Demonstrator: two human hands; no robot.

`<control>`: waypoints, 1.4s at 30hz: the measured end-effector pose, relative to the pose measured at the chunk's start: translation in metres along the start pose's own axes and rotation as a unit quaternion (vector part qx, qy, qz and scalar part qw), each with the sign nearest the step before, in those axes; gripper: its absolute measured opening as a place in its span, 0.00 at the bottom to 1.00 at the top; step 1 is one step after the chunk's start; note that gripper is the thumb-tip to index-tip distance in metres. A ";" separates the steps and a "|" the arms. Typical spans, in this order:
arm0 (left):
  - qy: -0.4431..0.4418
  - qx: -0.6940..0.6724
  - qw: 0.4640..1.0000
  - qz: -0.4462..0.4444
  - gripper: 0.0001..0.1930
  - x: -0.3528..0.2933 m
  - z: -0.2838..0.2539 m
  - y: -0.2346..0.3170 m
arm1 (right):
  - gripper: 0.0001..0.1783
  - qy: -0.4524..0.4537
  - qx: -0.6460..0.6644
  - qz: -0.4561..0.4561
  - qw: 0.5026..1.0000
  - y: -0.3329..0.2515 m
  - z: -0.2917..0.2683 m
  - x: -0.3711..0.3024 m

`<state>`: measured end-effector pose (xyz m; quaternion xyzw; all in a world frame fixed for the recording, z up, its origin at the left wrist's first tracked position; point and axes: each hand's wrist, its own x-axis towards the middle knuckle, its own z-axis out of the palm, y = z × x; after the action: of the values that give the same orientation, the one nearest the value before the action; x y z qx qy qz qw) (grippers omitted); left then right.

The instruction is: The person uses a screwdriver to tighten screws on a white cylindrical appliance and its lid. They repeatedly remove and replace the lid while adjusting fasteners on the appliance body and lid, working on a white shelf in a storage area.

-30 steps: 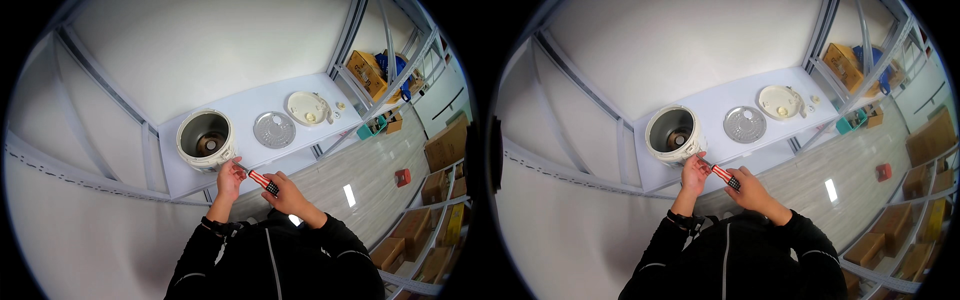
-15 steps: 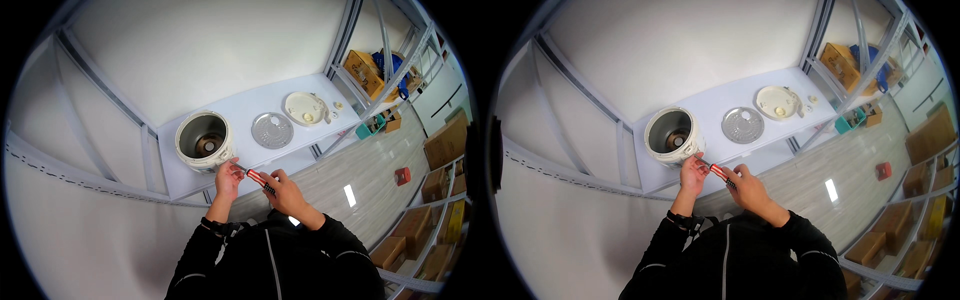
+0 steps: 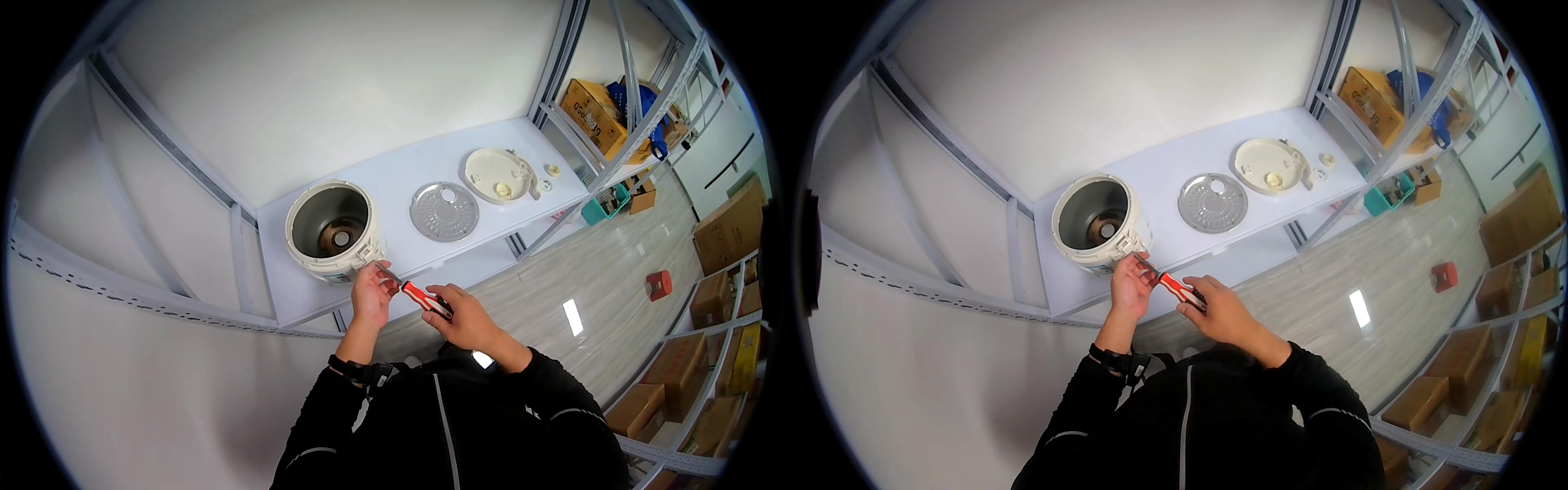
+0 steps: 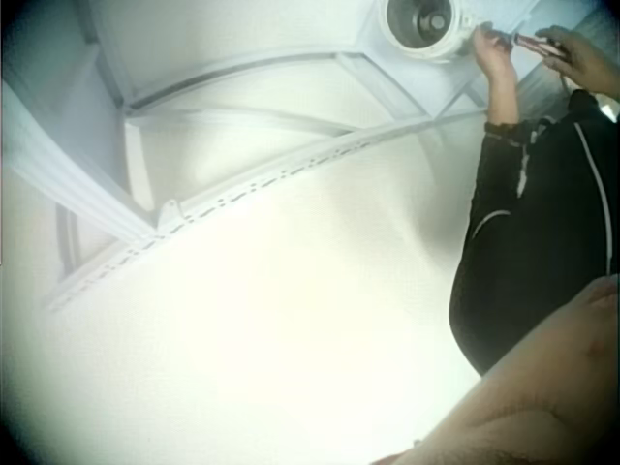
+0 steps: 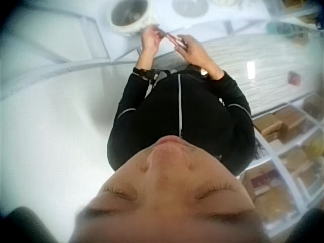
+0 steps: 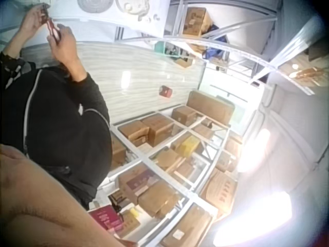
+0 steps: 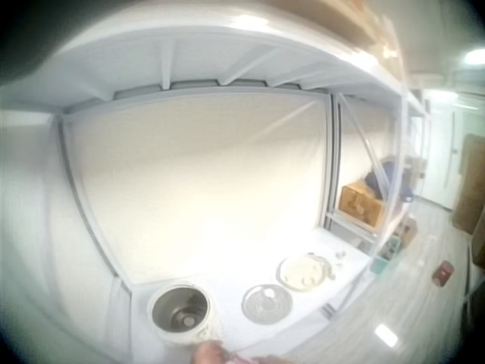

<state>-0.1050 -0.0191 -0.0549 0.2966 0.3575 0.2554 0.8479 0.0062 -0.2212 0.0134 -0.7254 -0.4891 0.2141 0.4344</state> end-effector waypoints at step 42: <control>-0.080 0.243 0.927 0.275 0.18 -0.029 -0.001 0.004 | 0.17 -0.169 -0.070 0.023 0.983 0.035 0.001 0.015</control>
<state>-0.1250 -0.0347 -0.0392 0.5994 0.2440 0.3592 0.6724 0.0302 -0.2122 -0.0150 -0.7184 -0.5524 0.3089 0.2885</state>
